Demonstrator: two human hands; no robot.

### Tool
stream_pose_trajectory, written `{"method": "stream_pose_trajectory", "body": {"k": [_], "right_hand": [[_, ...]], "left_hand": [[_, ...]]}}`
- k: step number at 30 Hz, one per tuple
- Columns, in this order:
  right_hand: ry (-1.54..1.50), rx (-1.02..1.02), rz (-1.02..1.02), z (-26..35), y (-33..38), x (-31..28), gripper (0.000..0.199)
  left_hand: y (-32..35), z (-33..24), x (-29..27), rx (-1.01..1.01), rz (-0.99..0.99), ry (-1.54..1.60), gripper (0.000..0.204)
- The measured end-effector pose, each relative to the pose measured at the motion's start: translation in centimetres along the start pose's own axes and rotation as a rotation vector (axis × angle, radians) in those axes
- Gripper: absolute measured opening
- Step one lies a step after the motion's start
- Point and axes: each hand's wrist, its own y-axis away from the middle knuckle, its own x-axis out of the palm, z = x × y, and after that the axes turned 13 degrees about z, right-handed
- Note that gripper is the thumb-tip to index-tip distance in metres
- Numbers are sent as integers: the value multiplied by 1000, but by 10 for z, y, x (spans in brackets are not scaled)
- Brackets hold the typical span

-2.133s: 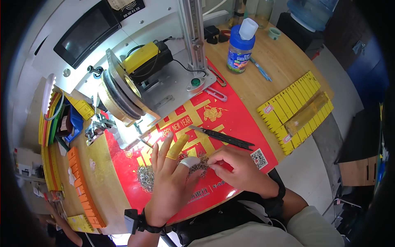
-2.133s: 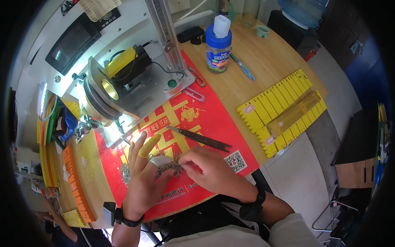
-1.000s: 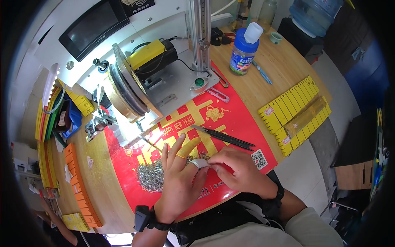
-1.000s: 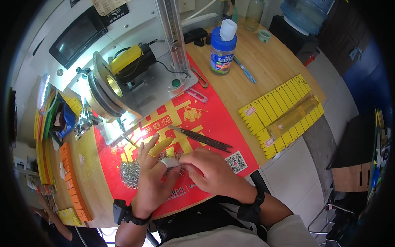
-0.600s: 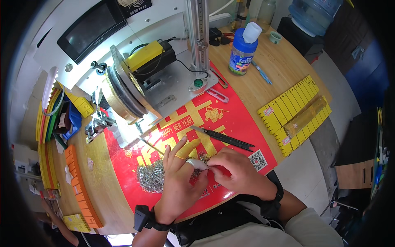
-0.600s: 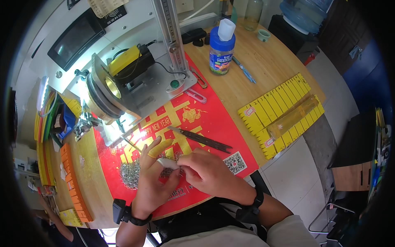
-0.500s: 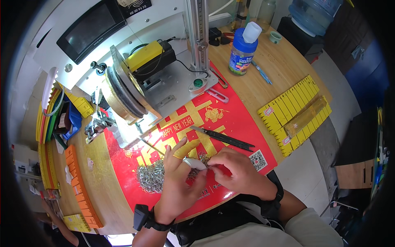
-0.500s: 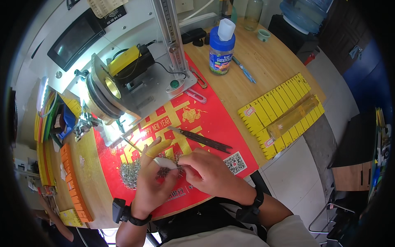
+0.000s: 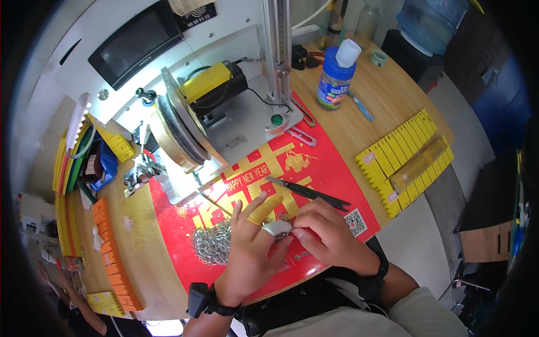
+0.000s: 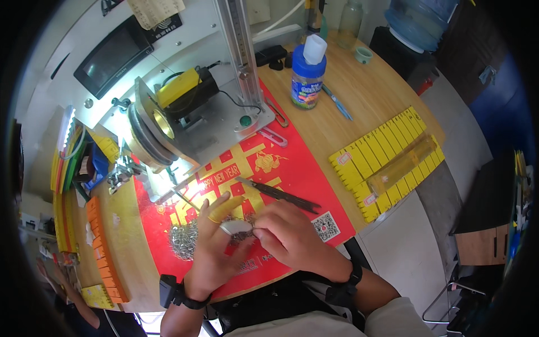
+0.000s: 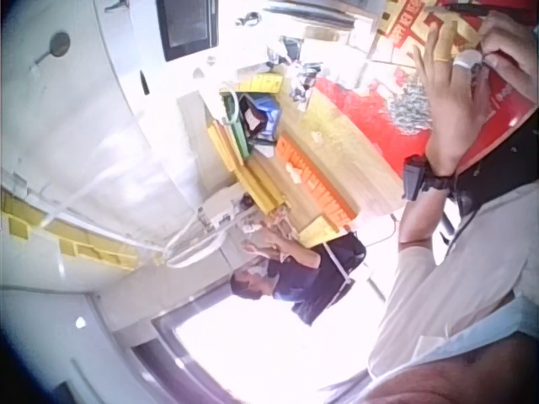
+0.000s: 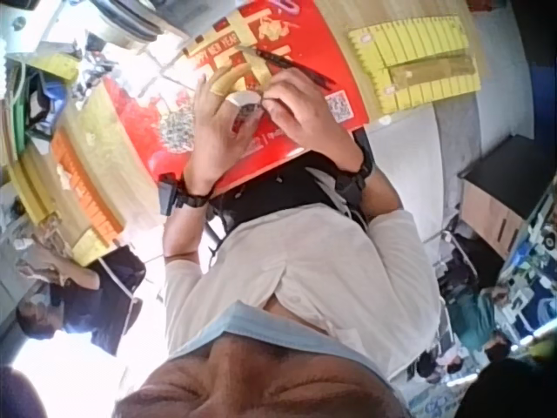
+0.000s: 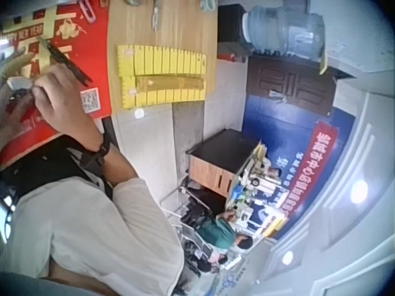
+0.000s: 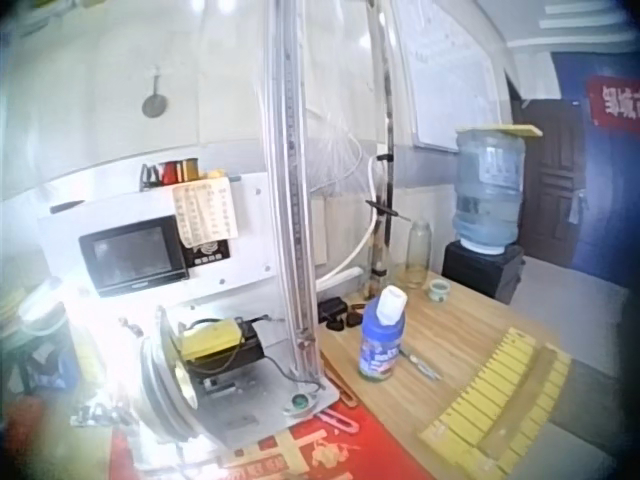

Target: Using a desktop crimping machine to process and assemble small metal wire terminals or connectors.

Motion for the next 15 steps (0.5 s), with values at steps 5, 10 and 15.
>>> {"method": "stream_pose_trajectory", "body": {"k": [5, 10, 15], "right_hand": [[-39, -12, 38, 0, -1, 0, 13], [-12, -3, 89, 0, 0, 2, 15], [499, 110, -113, 5, 6, -15, 24]], "left_hand": [[3, 3, 0, 152, -48, -212, 27], [10, -2, -13, 172, -24, -237, 26], [30, 0, -96, -34, -183, -315, 24]]}}
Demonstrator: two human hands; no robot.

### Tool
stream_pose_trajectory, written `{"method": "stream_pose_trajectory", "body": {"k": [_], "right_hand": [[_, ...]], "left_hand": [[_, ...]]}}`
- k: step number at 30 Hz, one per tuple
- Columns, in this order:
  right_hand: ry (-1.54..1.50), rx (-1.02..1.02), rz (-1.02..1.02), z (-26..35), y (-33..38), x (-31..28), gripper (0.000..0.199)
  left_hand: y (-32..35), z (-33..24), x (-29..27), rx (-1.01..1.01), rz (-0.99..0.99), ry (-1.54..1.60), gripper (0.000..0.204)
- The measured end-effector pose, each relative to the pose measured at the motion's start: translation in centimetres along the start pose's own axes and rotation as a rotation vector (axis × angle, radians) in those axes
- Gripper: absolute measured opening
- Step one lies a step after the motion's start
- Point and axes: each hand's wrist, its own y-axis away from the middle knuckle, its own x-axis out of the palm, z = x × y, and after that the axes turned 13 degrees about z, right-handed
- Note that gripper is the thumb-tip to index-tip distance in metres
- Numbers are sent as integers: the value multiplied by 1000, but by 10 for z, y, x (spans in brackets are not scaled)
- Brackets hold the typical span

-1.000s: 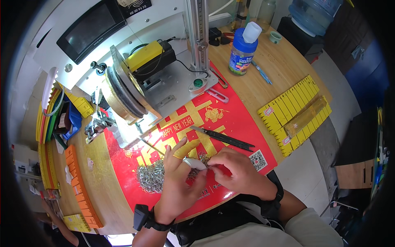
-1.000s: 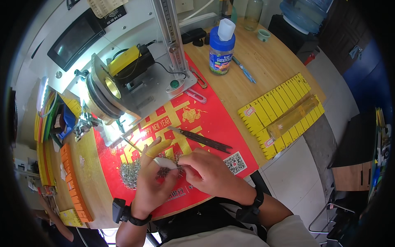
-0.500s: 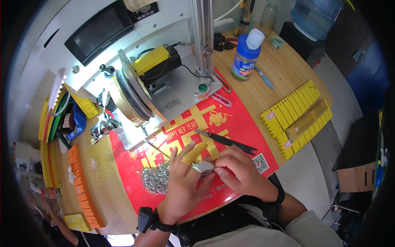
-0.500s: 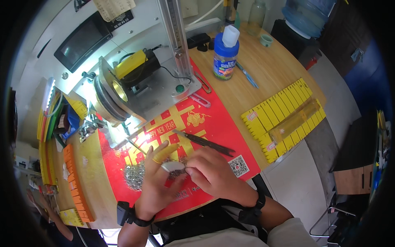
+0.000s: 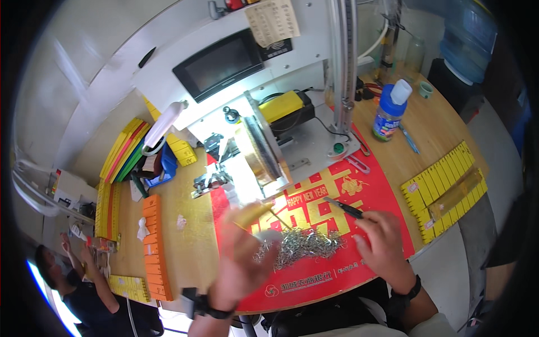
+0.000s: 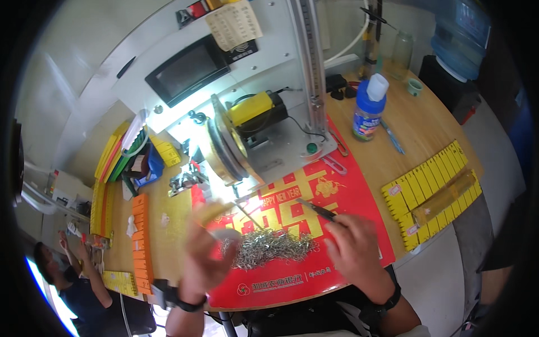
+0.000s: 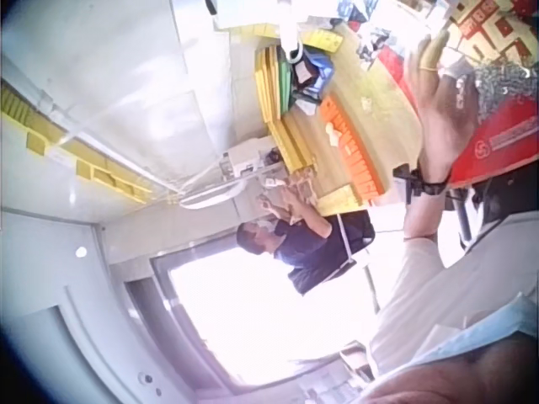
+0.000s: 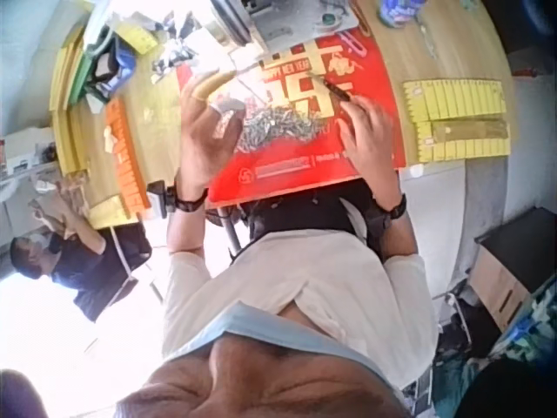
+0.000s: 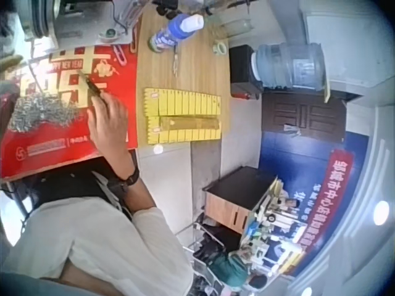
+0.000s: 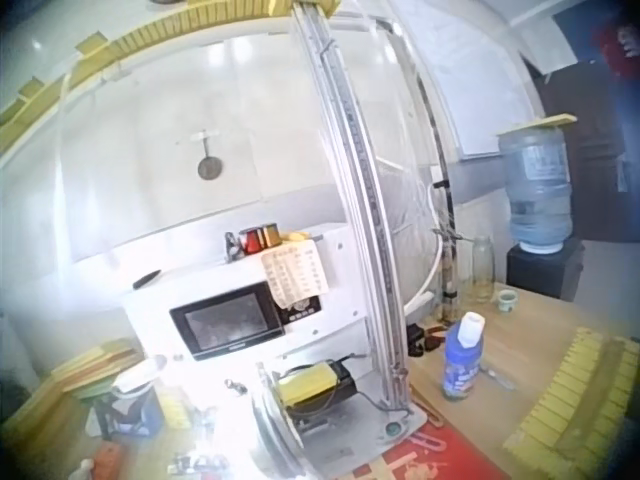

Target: Using a desktop crimping machine to process and assemble small metal wire terminals or connectors.

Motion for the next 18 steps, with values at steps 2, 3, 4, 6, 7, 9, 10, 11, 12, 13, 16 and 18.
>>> {"method": "stream_pose_trajectory", "body": {"k": [2, 3, 4, 6, 7, 9, 10, 11, 12, 13, 16, 18], "right_hand": [[13, 44, 33, -14, 9, -2, 27], [30, 96, 68, -18, 10, 0, 30], [37, 84, 67, -15, 7, 0, 30], [56, 129, 69, -17, 5, 2, 31], [66, 117, 70, -23, 3, 6, 31], [108, 216, 15, -28, 0, 5, 28], [128, 202, 16, -26, -2, 3, 28], [111, 209, -40, -21, -4, 1, 26], [93, 213, -95, -16, -5, 0, 24], [28, 157, -71, -6, -4, -6, 22], [-346, 15, 157, 48, -17, -24, 20], [-538, -201, 350, 79, -47, -18, 19]], "left_hand": [[-1, 24, -35, -73, -93, -29, 22], [-4, 33, -55, -100, -124, -62, 25], [-7, 47, -70, -102, -144, -130, 21], [-17, 68, -84, -212, -152, -138, 13], [-23, 75, -88, -216, -166, -133, 13], [-32, 88, -95, -136, -179, -111, 12], [-33, 93, -96, -138, -200, -98, 12], [-33, 98, -96, -135, -196, -52, 12], [-34, 104, -95, -132, -194, -4, 13], [-38, 110, -94, -134, -218, 21, 13], [-35, 110, -94, -119, -170, 69, 11], [-32, 116, -95, -132, -161, 82, 12]]}}
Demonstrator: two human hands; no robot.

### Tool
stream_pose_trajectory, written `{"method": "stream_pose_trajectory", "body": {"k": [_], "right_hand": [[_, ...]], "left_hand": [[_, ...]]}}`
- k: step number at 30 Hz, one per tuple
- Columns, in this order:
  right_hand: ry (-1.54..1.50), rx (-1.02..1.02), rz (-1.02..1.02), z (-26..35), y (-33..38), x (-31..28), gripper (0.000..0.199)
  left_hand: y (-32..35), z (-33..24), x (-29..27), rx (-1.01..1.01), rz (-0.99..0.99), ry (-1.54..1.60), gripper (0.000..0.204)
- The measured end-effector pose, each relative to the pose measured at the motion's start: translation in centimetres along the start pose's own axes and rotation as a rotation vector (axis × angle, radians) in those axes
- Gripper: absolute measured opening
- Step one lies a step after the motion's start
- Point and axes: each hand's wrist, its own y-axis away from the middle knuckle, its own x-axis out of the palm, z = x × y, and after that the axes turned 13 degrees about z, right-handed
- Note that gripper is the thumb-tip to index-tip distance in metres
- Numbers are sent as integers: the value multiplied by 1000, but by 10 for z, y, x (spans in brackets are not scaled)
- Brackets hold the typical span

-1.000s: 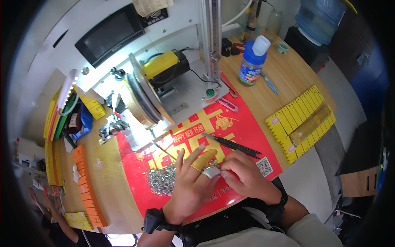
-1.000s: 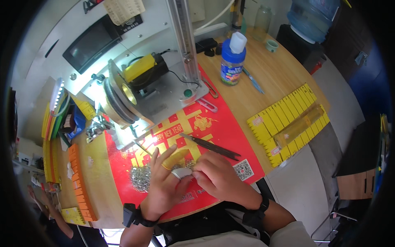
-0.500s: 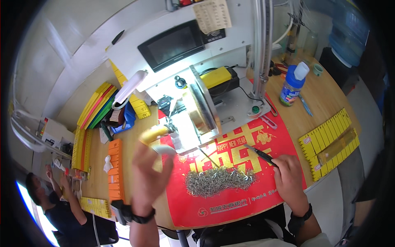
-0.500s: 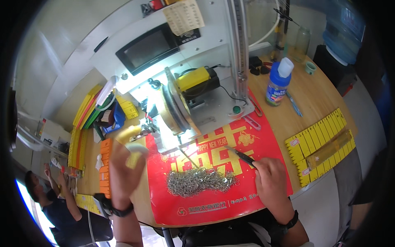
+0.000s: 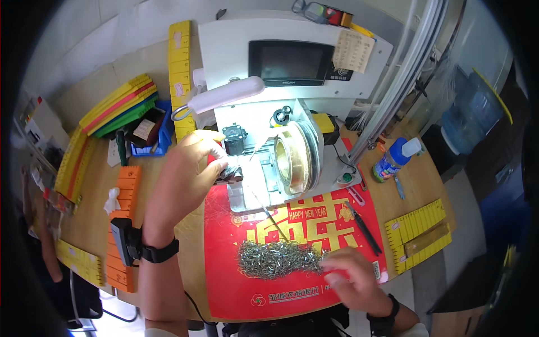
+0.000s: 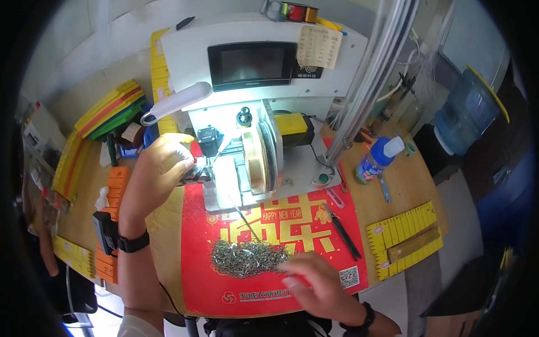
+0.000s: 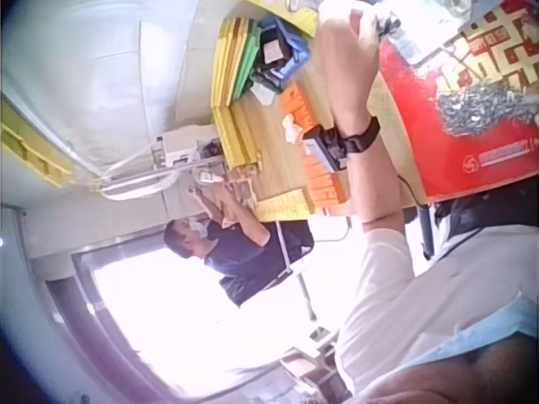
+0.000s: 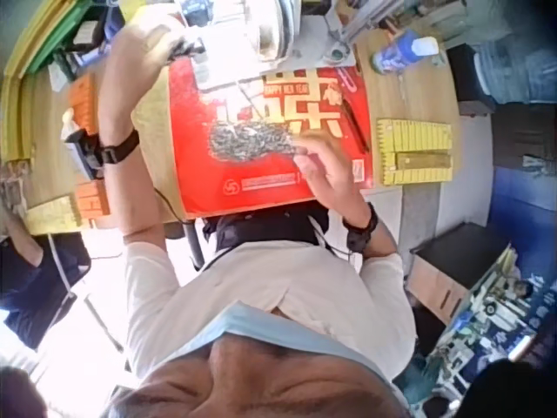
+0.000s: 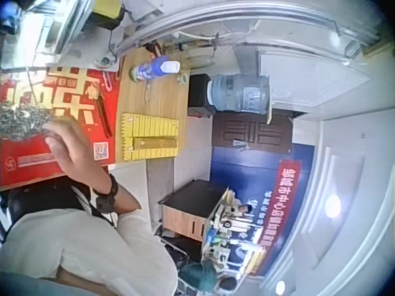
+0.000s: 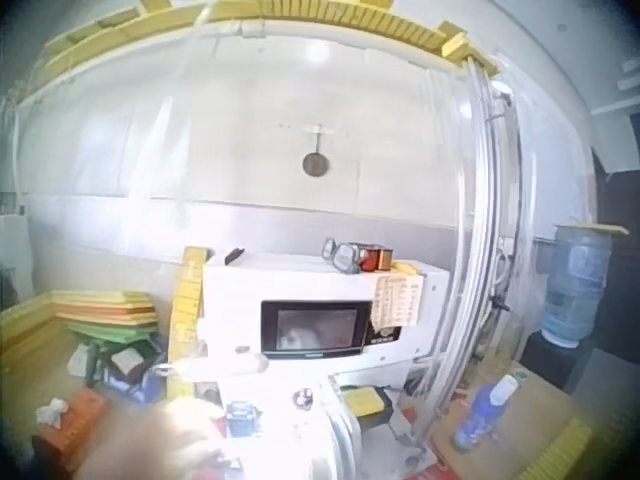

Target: Using a desktop crimping machine to process and assemble small metal wire terminals or connectors.

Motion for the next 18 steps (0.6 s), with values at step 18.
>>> {"method": "stream_pose_trajectory", "body": {"k": [18], "right_hand": [[-1127, 154, -553, -16, -219, 92, 14]], "left_hand": [[13, 12, -6, 81, -113, -30, 21]]}}
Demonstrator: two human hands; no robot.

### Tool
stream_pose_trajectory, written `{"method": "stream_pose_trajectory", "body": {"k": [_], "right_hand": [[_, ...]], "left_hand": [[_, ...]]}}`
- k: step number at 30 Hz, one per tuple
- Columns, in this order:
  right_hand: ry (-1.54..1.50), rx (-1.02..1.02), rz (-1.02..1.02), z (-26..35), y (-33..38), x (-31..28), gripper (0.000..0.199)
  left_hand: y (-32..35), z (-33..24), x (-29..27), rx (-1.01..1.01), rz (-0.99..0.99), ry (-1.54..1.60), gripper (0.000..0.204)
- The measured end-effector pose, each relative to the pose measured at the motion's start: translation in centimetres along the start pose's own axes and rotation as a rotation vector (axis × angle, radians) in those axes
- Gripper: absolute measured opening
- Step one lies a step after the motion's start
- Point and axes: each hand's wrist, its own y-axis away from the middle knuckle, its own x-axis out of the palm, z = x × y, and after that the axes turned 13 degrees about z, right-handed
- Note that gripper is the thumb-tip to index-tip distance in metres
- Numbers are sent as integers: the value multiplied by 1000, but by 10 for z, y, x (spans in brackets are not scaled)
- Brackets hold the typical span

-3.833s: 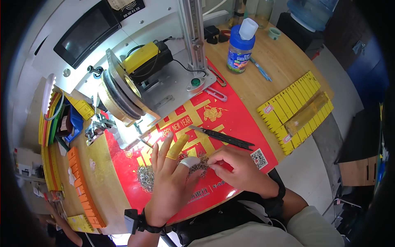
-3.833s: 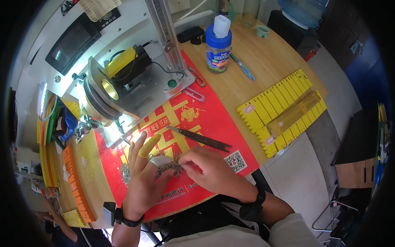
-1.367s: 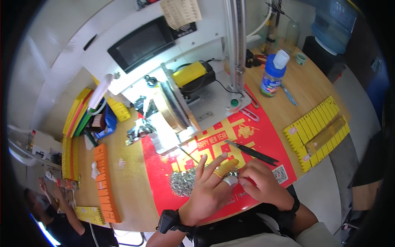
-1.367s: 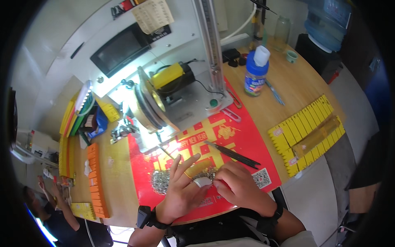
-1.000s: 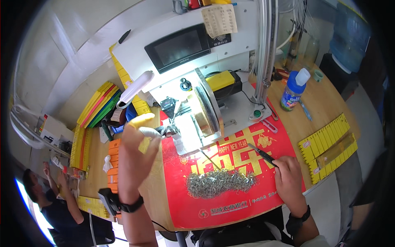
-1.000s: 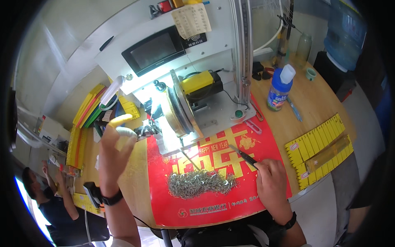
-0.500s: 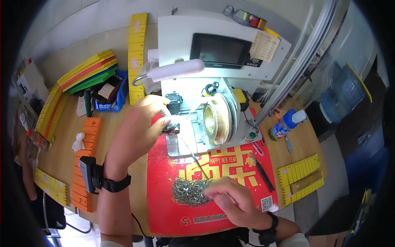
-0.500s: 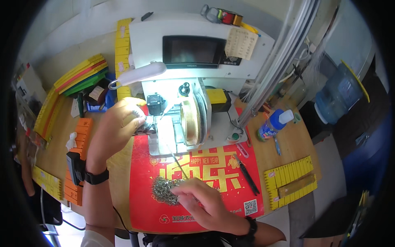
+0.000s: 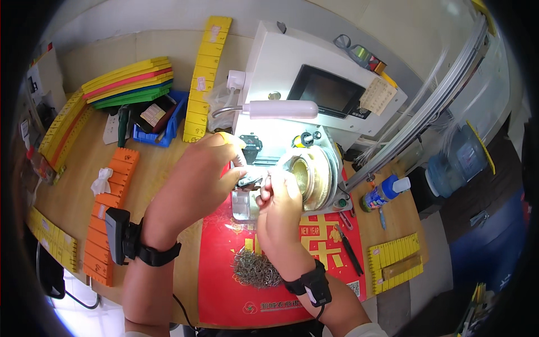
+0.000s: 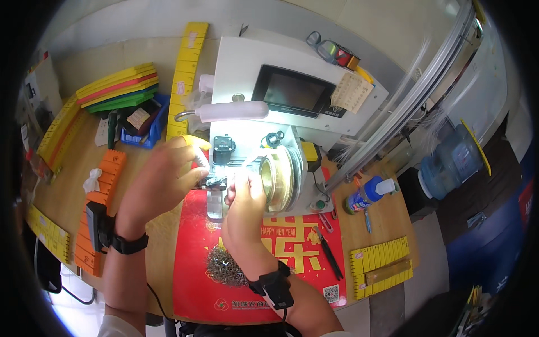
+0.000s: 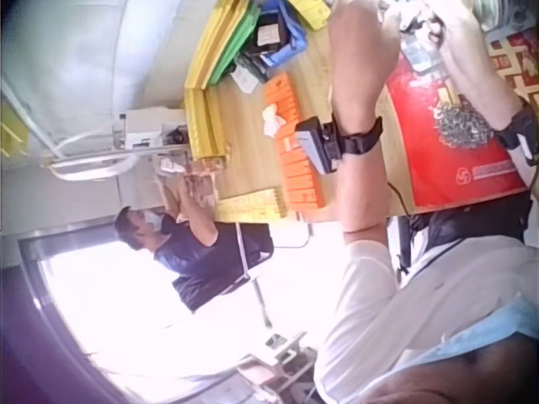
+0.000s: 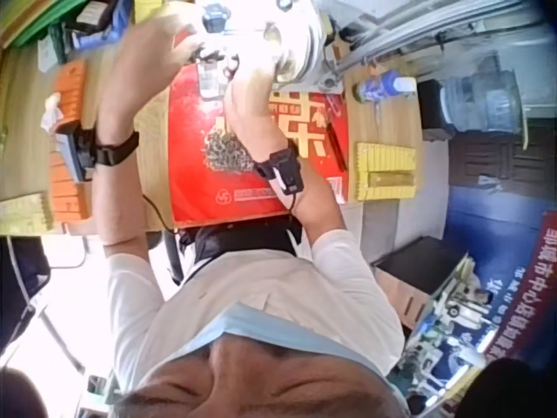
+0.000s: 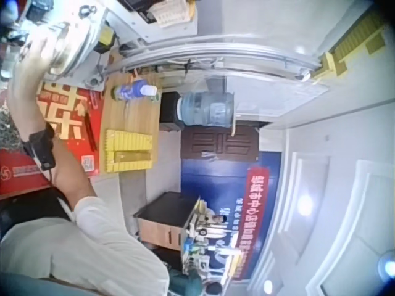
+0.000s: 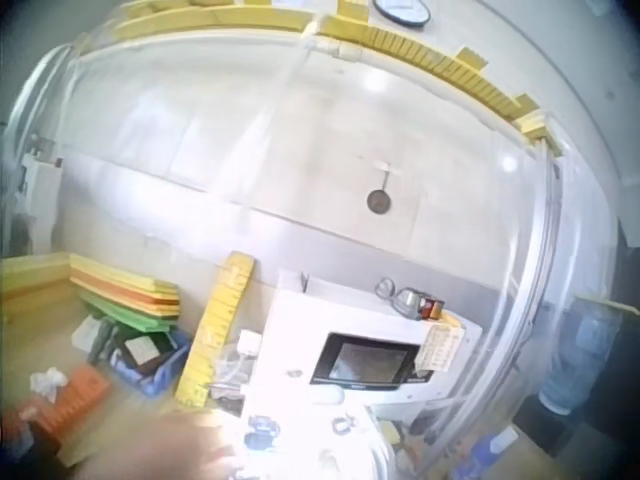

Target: Using a desktop crimping machine to process and assemble small metal wire terminals or connectors.

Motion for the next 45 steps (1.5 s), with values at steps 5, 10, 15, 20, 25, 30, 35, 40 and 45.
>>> {"method": "stream_pose_trajectory", "body": {"k": [5, 10, 15, 20, 25, 30, 35, 40, 45], "right_hand": [[148, -126, -29, -7, 16, -6, 8], [449, -359, 26, -12, 11, -10, 11], [441, -341, 140, -9, 13, -17, 17], [486, -223, 200, -7, 35, -27, 15], [139, -7, 152, -5, 11, -21, 15], [209, 1, 157, -3, 1, -20, 18], [299, 4, 135, -9, -3, -21, 14], [515, -109, 135, -10, -6, -26, 9], [529, -136, 143, -14, -7, -26, 10]], "left_hand": [[0, 1, -2, -17, -8, 22, 21], [3, 2, -3, -52, 23, 33, 19], [-1, 5, 9, -45, 21, 58, 24], [-7, 0, 23, 27, 26, 64, 23], [-7, -3, 35, -61, 33, 132, 19], [-9, -5, 37, -3, 25, 64, 18], [-7, -2, 33, 5, 40, 56, 19], [3, 8, -5, -147, 150, -102, 22], [25, 48, 2, -43, 304, -81, 31]]}}
